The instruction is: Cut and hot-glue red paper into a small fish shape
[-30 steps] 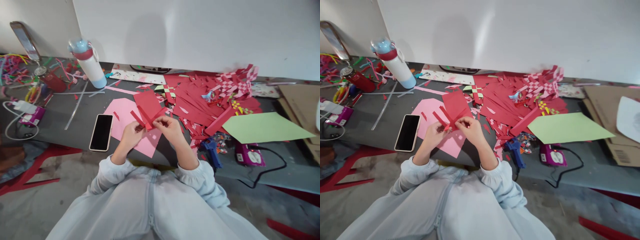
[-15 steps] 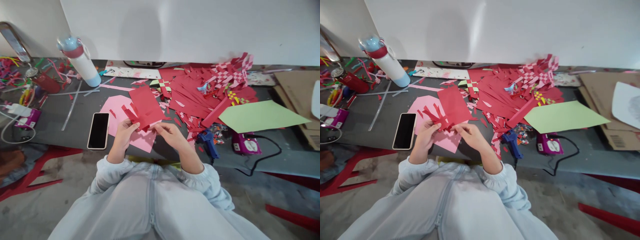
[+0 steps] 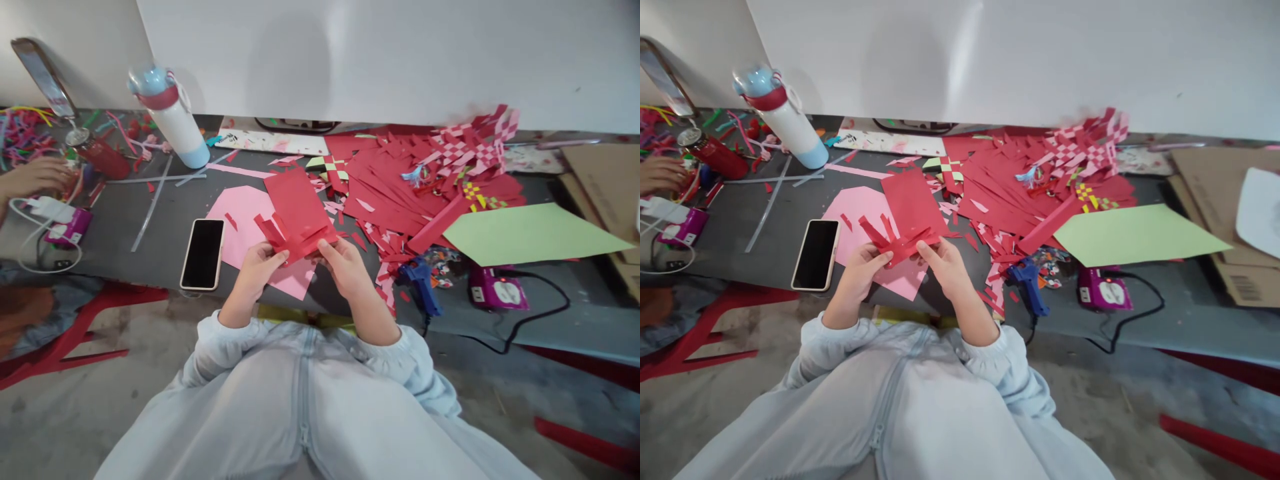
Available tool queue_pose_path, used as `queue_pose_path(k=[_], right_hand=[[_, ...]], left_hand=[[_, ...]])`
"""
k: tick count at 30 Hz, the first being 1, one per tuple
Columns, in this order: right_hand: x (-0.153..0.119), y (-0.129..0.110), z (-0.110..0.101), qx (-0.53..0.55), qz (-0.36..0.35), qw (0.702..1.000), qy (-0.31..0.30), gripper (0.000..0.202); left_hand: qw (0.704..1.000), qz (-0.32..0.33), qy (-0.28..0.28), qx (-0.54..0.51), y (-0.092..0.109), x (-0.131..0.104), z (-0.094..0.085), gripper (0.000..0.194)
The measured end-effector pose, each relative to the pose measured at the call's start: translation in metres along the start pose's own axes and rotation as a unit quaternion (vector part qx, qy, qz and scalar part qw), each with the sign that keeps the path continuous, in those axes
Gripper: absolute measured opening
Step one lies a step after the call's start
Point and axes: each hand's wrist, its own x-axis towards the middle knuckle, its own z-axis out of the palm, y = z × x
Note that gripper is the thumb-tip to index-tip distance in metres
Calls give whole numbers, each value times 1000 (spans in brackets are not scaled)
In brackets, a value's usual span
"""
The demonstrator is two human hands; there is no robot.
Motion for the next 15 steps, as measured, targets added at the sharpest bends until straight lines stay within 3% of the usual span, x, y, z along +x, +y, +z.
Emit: queue_pose_path(k=[6,11,15], right_hand=[[-1,-1,-3,-20,-11,998,56,51],[-2,-4,-7,-104,-26,992,65,44],[-1,-3,-9,-104,-31,992,67,41]], left_hand=[[997,29,-31,66,-2,-3,0,24],[991,57,-35,119,-1,-2,1,18],[983,72,-19,169,0,-1,0,14]])
